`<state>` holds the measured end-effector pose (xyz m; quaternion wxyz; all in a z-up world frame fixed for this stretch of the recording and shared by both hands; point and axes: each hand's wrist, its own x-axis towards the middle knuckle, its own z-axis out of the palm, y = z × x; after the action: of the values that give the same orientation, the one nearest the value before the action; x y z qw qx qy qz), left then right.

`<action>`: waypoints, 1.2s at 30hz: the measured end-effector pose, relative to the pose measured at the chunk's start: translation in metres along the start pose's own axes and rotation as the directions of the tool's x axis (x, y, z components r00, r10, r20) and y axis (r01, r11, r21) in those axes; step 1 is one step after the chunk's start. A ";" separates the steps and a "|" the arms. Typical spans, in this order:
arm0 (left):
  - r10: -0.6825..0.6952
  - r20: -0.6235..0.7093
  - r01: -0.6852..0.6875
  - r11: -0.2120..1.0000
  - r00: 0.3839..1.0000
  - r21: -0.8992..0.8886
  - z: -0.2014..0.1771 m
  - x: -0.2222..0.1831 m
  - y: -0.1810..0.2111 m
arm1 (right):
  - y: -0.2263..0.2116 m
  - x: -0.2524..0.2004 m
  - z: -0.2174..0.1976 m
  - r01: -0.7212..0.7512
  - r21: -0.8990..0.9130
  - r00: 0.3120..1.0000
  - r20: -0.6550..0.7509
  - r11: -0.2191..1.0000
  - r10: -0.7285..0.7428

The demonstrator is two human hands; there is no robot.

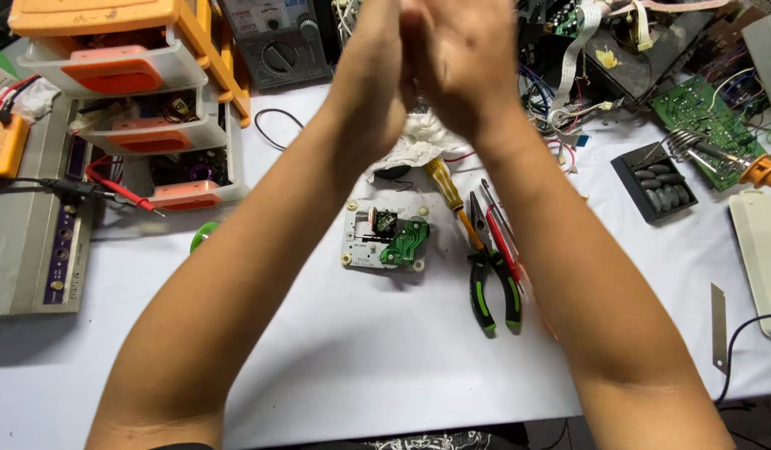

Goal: Inspecting and testing a circuit board from a CD/DVD drive using a multimeter and a cleaning brush.

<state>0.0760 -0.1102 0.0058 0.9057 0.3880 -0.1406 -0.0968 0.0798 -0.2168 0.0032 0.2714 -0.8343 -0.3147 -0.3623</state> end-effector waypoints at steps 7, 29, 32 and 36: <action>0.084 0.027 -0.066 0.514 0.996 0.855 -0.022 -0.054 0.034 | 0.041 -0.021 -0.009 0.072 -0.524 0.990 -0.065 0.849 -0.124; -0.016 0.101 -0.101 -0.296 0.995 0.950 -0.058 -0.151 0.059 | 0.034 -0.074 -0.058 0.166 -0.446 0.921 0.390 0.879 0.024; -0.014 0.089 -0.089 -0.332 0.996 0.939 -0.059 -0.157 0.056 | 0.041 -0.076 -0.048 0.253 -0.488 0.932 0.355 0.835 -0.075; 0.015 0.099 -0.088 -0.331 0.995 0.939 -0.067 -0.168 0.054 | 0.038 -0.071 -0.045 0.301 -0.540 0.944 0.287 0.786 -0.165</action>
<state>-0.0563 0.0193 -0.0295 0.2083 0.9536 -0.1978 0.0903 0.0488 -0.2956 -0.0338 -0.0785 -0.8668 -0.3198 -0.3745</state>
